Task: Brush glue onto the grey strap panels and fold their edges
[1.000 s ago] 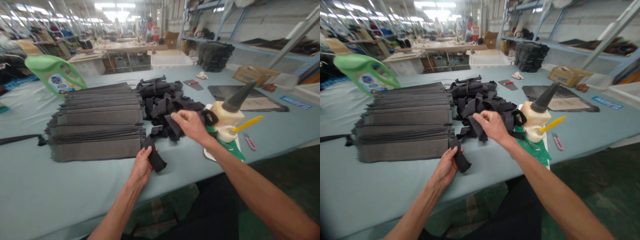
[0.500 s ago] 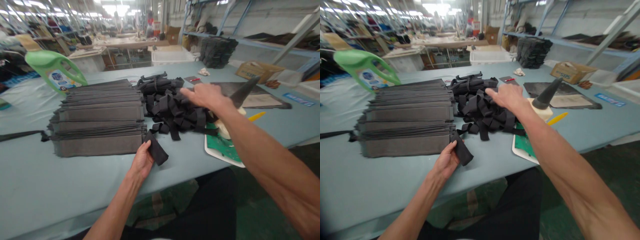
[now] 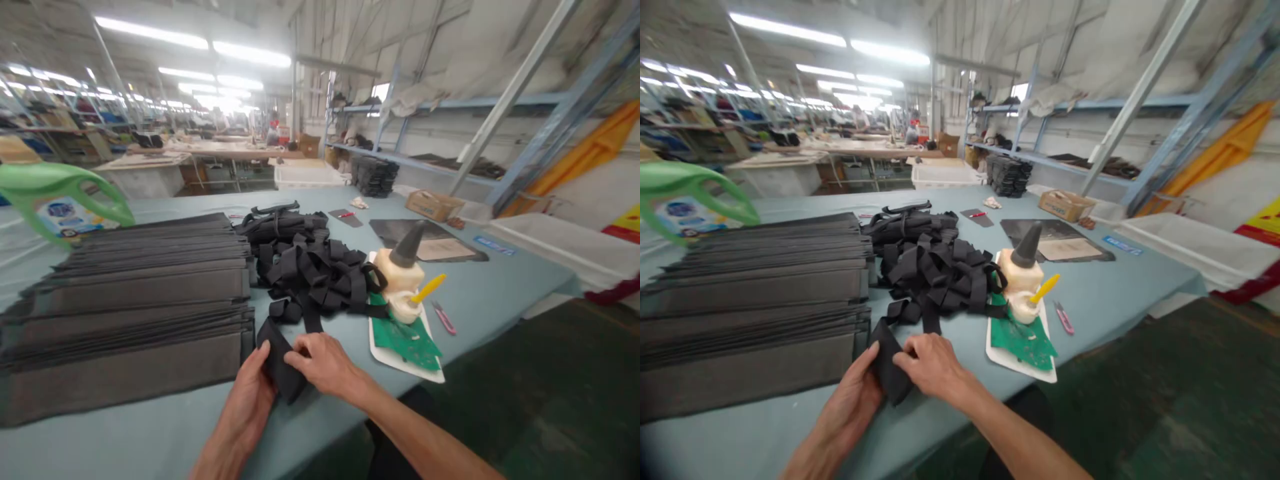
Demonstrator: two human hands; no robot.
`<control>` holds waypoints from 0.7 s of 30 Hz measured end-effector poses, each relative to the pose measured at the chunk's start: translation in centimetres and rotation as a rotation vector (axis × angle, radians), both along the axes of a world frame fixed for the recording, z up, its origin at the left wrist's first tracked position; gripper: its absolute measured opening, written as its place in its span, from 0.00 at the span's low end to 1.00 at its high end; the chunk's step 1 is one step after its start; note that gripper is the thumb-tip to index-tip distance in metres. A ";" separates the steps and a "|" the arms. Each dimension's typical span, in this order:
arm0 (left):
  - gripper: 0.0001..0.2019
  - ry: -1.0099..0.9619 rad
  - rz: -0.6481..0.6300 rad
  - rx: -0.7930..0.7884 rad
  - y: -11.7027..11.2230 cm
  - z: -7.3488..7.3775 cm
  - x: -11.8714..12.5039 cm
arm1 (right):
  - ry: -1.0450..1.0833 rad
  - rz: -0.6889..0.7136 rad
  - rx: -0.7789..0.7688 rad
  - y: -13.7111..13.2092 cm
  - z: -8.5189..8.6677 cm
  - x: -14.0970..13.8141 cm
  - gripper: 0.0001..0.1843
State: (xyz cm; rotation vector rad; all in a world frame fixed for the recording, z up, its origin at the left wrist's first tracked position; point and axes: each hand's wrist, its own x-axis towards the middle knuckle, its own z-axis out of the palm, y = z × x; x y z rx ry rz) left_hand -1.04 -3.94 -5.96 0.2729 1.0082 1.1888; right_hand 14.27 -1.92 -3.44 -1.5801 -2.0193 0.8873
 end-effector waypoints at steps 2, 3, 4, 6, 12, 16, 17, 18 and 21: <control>0.07 0.015 -0.017 0.003 0.0 -0.3 0.2 | -0.012 -0.070 0.023 -0.1 0.0 0.0 0.17; 0.07 0.026 -0.017 0.003 -0.1 -0.4 0.4 | -0.008 -0.100 0.028 -0.1 -0.1 0.0 0.19; 0.07 0.037 -0.012 0.003 -0.1 -0.4 0.5 | 0.003 -0.125 0.030 -0.1 -0.1 0.0 0.22; 0.06 0.051 0.007 0.002 -0.1 -0.4 0.8 | 0.043 -0.164 0.037 0.1 -0.2 0.0 0.28; 0.04 0.037 0.087 0.016 0.1 -0.2 0.7 | 0.278 -0.110 0.073 1.8 0.7 1.0 0.31; 0.04 0.023 0.130 0.013 0.0 0.0 0.3 | 0.403 -0.033 0.086 3.5 2.0 2.2 0.33; 0.04 0.021 0.136 0.007 -0.1 0.0 0.2 | 0.423 -0.031 0.095 4.0 2.4 2.5 0.33; 0.04 0.018 0.141 0.001 -0.2 -0.1 0.2 | 0.440 -0.031 0.105 4.5 2.8 2.7 0.33; 0.05 0.010 0.145 -0.013 -0.3 -0.3 -0.1 | 0.479 -0.036 0.142 5.9 4.3 3.4 0.32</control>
